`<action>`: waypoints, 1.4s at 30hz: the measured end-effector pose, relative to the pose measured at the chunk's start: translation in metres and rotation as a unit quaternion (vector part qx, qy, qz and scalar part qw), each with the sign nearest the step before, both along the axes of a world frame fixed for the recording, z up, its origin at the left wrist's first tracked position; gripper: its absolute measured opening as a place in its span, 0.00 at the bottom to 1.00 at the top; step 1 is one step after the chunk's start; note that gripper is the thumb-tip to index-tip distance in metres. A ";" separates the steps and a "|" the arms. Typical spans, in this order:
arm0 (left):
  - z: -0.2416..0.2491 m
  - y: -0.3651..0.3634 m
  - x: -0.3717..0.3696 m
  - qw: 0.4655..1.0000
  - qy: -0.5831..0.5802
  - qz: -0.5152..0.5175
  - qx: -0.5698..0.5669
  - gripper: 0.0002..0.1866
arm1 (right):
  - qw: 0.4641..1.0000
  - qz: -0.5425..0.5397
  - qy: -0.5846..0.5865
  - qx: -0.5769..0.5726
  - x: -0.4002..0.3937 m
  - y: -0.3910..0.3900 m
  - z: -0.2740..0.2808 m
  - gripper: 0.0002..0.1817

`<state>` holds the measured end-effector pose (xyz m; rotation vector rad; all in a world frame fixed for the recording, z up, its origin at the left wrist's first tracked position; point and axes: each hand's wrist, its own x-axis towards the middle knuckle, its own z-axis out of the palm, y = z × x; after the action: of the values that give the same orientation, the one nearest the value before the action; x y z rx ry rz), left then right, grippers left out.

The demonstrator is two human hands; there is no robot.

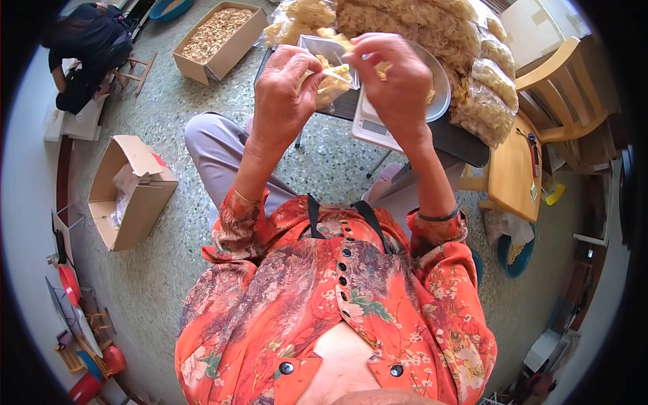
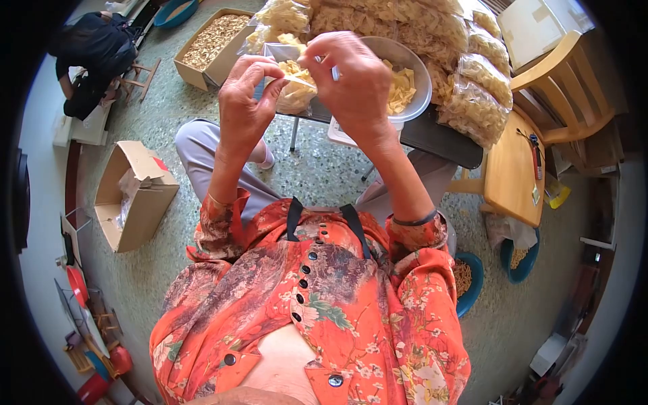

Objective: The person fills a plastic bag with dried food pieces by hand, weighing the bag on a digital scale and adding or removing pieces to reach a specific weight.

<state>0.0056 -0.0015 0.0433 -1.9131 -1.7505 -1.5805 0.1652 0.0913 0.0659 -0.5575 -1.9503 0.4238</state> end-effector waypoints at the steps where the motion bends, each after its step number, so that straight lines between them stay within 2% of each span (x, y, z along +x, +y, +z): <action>1: -0.001 0.000 -0.001 1.000 -0.001 0.002 0.004 0.09 | 0.999 0.030 -0.032 0.028 -0.001 0.006 -0.006 0.06; 6: -0.004 -0.002 -0.003 1.000 -0.002 0.011 0.005 0.09 | 0.998 0.004 -0.045 -0.051 0.010 -0.001 0.003 0.07; 8: -0.006 -0.001 -0.004 1.000 -0.003 0.007 0.009 0.09 | 0.992 0.066 -0.108 -0.008 0.013 -0.001 0.005 0.11; 9: -0.006 0.000 -0.004 1.000 -0.005 0.006 0.009 0.09 | 0.985 0.085 -0.150 0.021 0.014 -0.001 0.004 0.16; 10: -0.006 0.000 -0.004 1.000 -0.007 0.004 0.010 0.09 | 0.985 0.083 -0.152 0.019 0.014 -0.002 0.001 0.16; 12: -0.006 0.000 -0.003 1.000 -0.010 0.002 0.012 0.09 | 0.963 0.086 -0.254 0.035 0.010 -0.002 -0.008 0.23; 13: -0.005 -0.001 -0.002 1.000 -0.010 0.002 0.015 0.09 | 0.958 0.096 -0.269 0.016 0.006 0.002 -0.014 0.28; 14: -0.005 -0.001 -0.002 1.000 -0.011 -0.004 0.014 0.09 | 0.959 0.090 -0.269 0.014 0.001 0.004 -0.015 0.28; 17: -0.003 -0.004 0.001 1.000 -0.013 0.006 -0.026 0.08 | 0.929 0.052 -0.367 0.003 -0.014 0.012 -0.018 0.28; 20: -0.002 -0.005 0.001 0.999 -0.013 0.026 -0.032 0.07 | 0.947 0.085 -0.309 0.027 -0.010 0.013 -0.015 0.23; 22: -0.003 -0.005 -0.001 0.999 -0.029 0.027 -0.036 0.07 | 0.956 0.069 -0.286 0.015 -0.006 0.012 -0.009 0.21; 24: -0.001 -0.003 -0.002 0.998 -0.039 0.039 -0.031 0.07 | 0.974 0.128 -0.184 0.040 0.005 0.019 0.001 0.17; 26: 0.000 -0.003 -0.002 0.998 -0.038 0.045 -0.030 0.07 | 0.984 0.132 -0.102 -0.055 0.020 0.025 0.010 0.14; 28: 0.000 -0.005 -0.002 0.998 -0.027 0.048 -0.028 0.07 | 0.991 0.037 -0.050 -0.120 0.039 0.047 0.002 0.12; 31: -0.006 0.000 -0.003 0.999 -0.022 0.030 0.021 0.08 | 0.966 -0.080 -0.204 -0.135 0.070 0.079 -0.004 0.08; 32: -0.008 0.000 -0.003 0.999 -0.022 0.030 0.023 0.08 | 0.966 -0.081 -0.204 -0.134 0.075 0.085 -0.010 0.08; 34: -0.010 0.000 -0.003 0.999 -0.036 0.027 0.015 0.08 | 0.950 -0.082 -0.283 -0.098 0.083 0.100 -0.034 0.07; 35: -0.010 0.000 -0.003 0.999 -0.036 0.027 0.015 0.08 | 0.941 -0.056 -0.324 -0.078 0.082 0.101 -0.035 0.11; 40: -0.006 -0.002 -0.001 0.999 -0.031 0.022 0.008 0.07 | 0.928 -0.044 -0.367 -0.056 0.071 0.097 -0.044 0.17; 42: -0.004 -0.005 -0.002 0.999 -0.027 0.028 -0.016 0.07 | 0.898 -0.107 -0.425 -0.038 0.065 0.095 -0.046 0.16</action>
<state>0.0038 -0.0065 0.0395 -1.8358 -1.8446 -1.6093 0.2301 0.1866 0.0198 -1.1339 -2.6611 0.1037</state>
